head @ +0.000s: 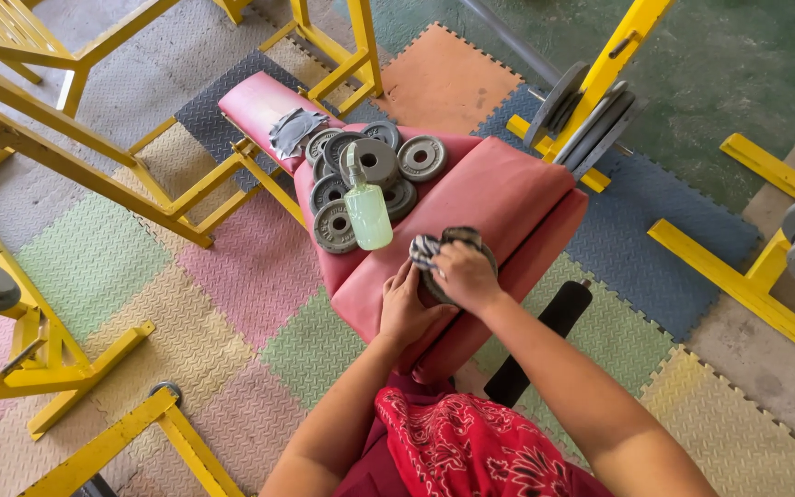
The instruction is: Cleaning and organizing weight plates on a weight bench in a gym.
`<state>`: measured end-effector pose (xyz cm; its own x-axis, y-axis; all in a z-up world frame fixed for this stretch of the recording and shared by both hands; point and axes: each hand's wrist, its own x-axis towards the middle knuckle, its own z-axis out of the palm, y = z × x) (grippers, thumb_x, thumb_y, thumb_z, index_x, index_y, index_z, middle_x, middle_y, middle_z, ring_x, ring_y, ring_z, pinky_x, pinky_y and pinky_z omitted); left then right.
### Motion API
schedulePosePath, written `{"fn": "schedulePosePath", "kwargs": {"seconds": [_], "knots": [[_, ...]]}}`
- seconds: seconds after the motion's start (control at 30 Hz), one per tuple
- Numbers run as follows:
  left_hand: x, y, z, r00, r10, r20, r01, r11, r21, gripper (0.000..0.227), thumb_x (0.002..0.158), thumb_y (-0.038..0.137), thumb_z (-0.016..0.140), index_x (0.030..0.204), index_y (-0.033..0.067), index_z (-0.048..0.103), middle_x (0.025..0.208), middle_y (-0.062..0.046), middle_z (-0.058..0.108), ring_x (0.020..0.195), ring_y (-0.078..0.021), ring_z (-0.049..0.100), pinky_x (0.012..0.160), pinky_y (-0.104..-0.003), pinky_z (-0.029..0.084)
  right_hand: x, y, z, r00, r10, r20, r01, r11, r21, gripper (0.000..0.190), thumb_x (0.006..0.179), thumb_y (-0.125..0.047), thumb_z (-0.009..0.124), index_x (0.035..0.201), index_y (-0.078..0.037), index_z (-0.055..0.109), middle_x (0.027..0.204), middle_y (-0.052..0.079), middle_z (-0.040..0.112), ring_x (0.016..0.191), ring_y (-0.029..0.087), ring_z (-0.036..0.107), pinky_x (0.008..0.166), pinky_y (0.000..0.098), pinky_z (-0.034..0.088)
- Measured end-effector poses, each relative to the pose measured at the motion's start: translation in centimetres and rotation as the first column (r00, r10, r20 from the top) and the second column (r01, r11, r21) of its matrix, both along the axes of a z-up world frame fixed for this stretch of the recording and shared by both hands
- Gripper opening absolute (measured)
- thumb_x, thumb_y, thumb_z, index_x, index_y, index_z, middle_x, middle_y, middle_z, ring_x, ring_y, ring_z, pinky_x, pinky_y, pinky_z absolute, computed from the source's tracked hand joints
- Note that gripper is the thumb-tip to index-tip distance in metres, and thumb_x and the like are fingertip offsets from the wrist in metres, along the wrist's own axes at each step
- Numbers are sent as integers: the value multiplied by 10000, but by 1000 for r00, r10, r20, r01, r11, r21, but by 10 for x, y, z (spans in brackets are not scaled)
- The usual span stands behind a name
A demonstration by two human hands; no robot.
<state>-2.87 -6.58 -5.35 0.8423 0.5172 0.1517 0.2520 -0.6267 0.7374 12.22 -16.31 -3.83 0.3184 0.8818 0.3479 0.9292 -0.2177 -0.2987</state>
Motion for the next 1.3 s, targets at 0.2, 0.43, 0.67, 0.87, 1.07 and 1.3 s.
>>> {"fn": "schedulePosePath", "kwargs": {"seconds": [0.2, 0.43, 0.67, 0.87, 1.07, 1.3], "knots": [[0, -1, -9, 999, 4, 36, -5, 1000, 23, 1134, 619, 480, 907, 1545, 52, 412, 1527, -187, 512, 1448, -339, 450, 1148, -470, 338, -11, -61, 19, 991, 111, -73, -115, 991, -62, 150, 807, -227, 750, 907, -115, 749, 924, 34, 655, 927, 245, 641, 777, 406, 555], [0, -1, 0, 1000, 17, -7, -17, 1000, 3, 1174, 598, 529, 910, 1551, 80, 394, 1523, -204, 497, 1412, -347, 472, 1154, -480, 331, 35, -74, 31, 998, 10, 64, 0, 988, -153, 150, 788, -237, 761, 900, -138, 758, 899, 16, 644, 932, 221, 650, 736, 397, 560], [2, 1, -3, 1000, 11, -9, -11, 1000, 27, 1183, 599, 558, 912, 1544, 57, 406, 1520, -210, 500, 1414, -359, 466, 1151, -475, 330, 32, -7, -1, 988, -140, 59, 140, 990, -11, 147, 797, -223, 774, 897, -125, 730, 934, 36, 650, 974, 253, 646, 788, 409, 563], [0, 6, -37, 1000, -17, 18, 15, 996, 86, 1083, 644, 478, 893, 1537, 65, 440, 1555, -177, 531, 1453, -350, 470, 1164, -457, 347, -16, -21, 5, 1000, -2, -10, 2, 1000, -1, 122, 810, -210, 750, 869, -108, 719, 929, 48, 648, 940, 267, 638, 801, 432, 550], [0, 0, -2, 1000, 16, 4, -17, 1000, 17, 1152, 608, 508, 908, 1548, 70, 406, 1521, -192, 509, 1424, -342, 468, 1149, -464, 345, 8, -77, 22, 998, 60, -11, -61, 988, -143, 140, 791, -242, 755, 872, -130, 732, 892, 35, 633, 918, 244, 642, 747, 412, 555], [-1, -1, 3, 999, 21, -40, -20, 1000, 6, 1154, 598, 529, 920, 1533, 72, 420, 1545, -196, 479, 1415, -371, 447, 1158, -470, 328, 45, -33, 11, 986, -142, 83, 143, 990, -16, 134, 808, -224, 759, 895, -126, 732, 934, 36, 647, 962, 259, 645, 762, 415, 556]]}}
